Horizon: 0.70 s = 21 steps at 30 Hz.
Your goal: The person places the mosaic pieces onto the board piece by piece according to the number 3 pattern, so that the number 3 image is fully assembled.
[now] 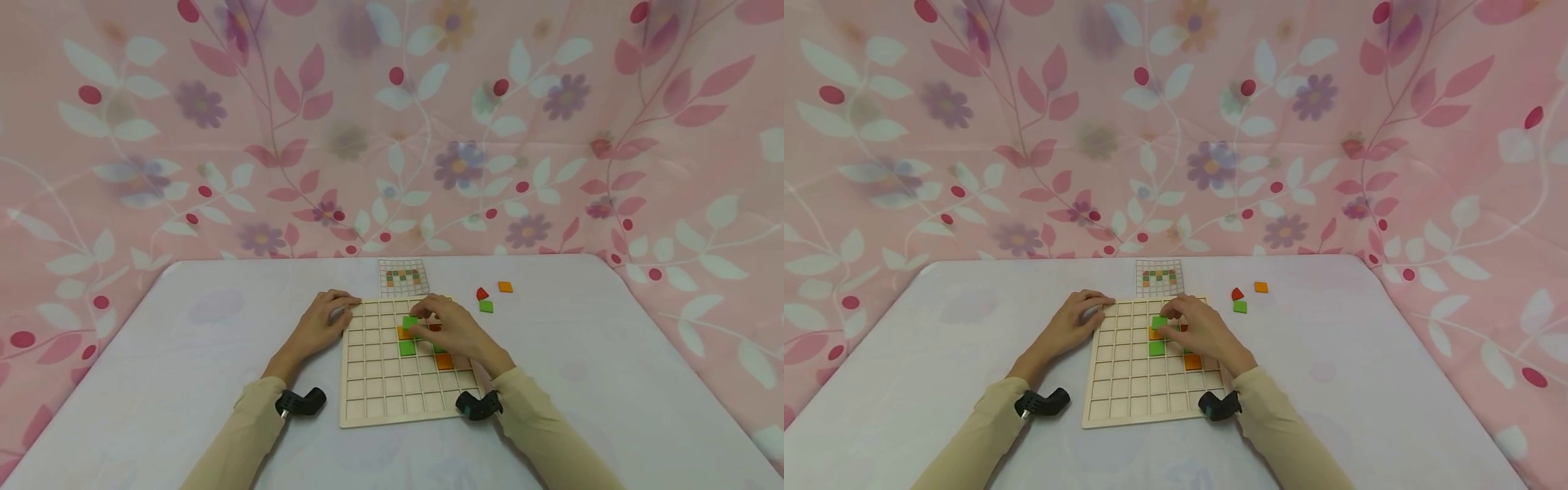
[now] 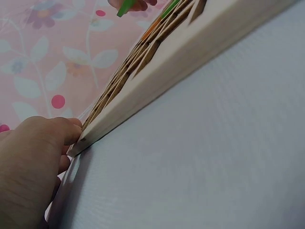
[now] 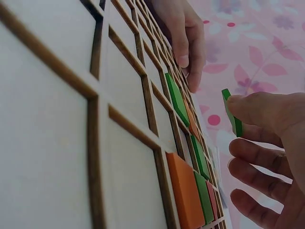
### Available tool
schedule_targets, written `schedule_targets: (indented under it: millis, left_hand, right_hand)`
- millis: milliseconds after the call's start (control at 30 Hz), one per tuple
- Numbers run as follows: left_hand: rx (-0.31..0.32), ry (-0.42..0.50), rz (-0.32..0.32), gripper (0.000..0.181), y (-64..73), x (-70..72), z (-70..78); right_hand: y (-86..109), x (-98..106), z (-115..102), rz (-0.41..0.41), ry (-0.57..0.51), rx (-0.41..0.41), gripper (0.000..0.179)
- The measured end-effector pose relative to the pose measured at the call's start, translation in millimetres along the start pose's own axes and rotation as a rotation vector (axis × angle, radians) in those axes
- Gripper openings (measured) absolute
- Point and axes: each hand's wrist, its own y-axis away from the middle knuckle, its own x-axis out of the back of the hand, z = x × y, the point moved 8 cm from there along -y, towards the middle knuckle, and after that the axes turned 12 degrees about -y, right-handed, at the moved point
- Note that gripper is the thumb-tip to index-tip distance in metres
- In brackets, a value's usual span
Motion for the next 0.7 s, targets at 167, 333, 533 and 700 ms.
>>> schedule_targets:
  millis: [167, 333, 533, 700]
  left_hand:
    - [0.003, -0.001, 0.002, 0.025, -0.3, -0.3, -0.3]
    - [-0.016, -0.002, 0.018, 0.026, 0.6, 0.2, 0.2]
    - [-0.031, -0.014, 0.028, 0.026, 0.8, -1.1, -0.8]
    - [-0.017, -0.003, 0.018, 0.026, 0.0, -1.4, -2.3]
  right_hand:
    - [-1.1, -4.9, -3.2, -0.004, 0.017, -0.01, 0.026]
    - [-4.4, -13.2, -7.5, -0.02, 0.035, -0.022, 0.027]
    - [-9.0, -21.0, -10.1, -0.024, 0.047, -0.039, 0.027]
    - [-11.7, -25.4, -14.5, -0.032, 0.07, -0.004, 0.026]
